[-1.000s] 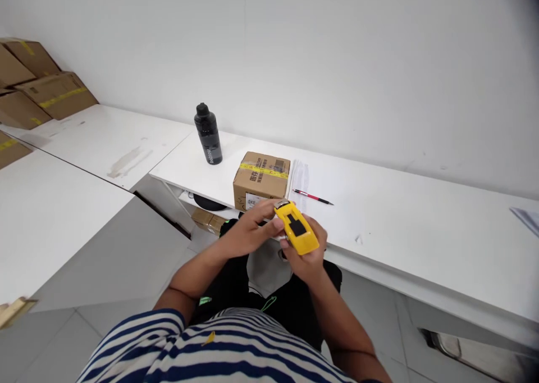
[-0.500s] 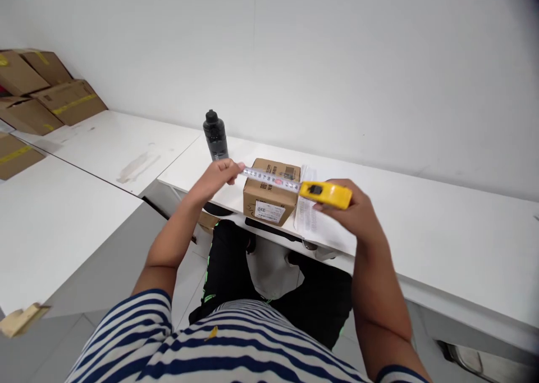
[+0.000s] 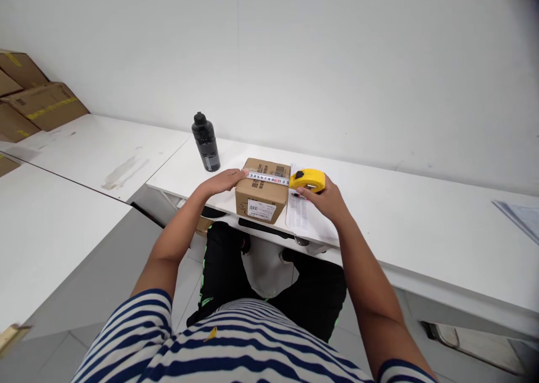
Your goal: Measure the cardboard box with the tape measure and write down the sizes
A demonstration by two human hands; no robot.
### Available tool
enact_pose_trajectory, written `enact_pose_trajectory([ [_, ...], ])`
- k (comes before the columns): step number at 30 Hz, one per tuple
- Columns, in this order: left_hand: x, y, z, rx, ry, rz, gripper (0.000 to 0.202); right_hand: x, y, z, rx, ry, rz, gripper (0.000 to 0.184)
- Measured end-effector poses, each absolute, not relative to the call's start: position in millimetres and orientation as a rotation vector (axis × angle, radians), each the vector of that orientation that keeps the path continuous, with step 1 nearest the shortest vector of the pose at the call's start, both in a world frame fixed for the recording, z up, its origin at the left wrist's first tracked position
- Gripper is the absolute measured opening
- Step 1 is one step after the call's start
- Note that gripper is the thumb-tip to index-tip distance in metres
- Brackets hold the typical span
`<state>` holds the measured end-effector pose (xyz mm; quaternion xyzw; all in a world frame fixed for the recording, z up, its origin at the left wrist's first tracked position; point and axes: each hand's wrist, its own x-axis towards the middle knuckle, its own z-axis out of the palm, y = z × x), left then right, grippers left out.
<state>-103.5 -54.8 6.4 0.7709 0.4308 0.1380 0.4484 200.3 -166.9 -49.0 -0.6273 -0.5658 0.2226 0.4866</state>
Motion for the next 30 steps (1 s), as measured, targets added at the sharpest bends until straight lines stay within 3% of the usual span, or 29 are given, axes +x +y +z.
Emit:
enact_pose_trajectory([
  [6, -106.5, -39.4, 39.3, 2.058, 1.081, 0.467, 0.046, 190.7, -203.5, -50.3, -1.294, -1.544, 0.052, 0.046],
  [9, -86.3, -24.1, 62.6, 2.141, 1.06, 0.515, 0.038, 145.9, -236.9, -54.9, -1.231, -1.594, -0.121, 0.056],
  [11, -62.7, -15.6, 70.9, 2.273, 1.084, 0.426, 0.036, 106.8, -252.6, -56.0, -1.37, -1.555, -0.142, 0.071],
  [13, -36.1, -13.1, 69.9, 2.446, 1.156, 0.239, 0.037, 72.5, -258.0, -52.9, -1.583, -1.519, -0.115, 0.079],
  [16, -4.9, -21.5, 56.4, 2.62, 1.242, 0.01, 0.039, 46.0, -248.7, -41.3, -1.804, -1.551, -0.138, 0.073],
  [21, 5.7, -30.0, 38.1, 2.568, 1.239, -0.052, 0.045, 48.3, -224.2, -27.3, -1.816, -1.582, -0.175, 0.076],
  [24, -1.9, -23.7, 37.2, 2.57, 1.121, 0.073, 0.041, 52.9, -222.4, -34.4, -1.768, -1.5, -0.144, 0.073],
  [30, -23.2, -67.3, 54.6, 2.503, 0.877, 0.754, 0.045, 76.6, -234.7, -64.0, -1.472, -1.35, -0.076, 0.065],
])
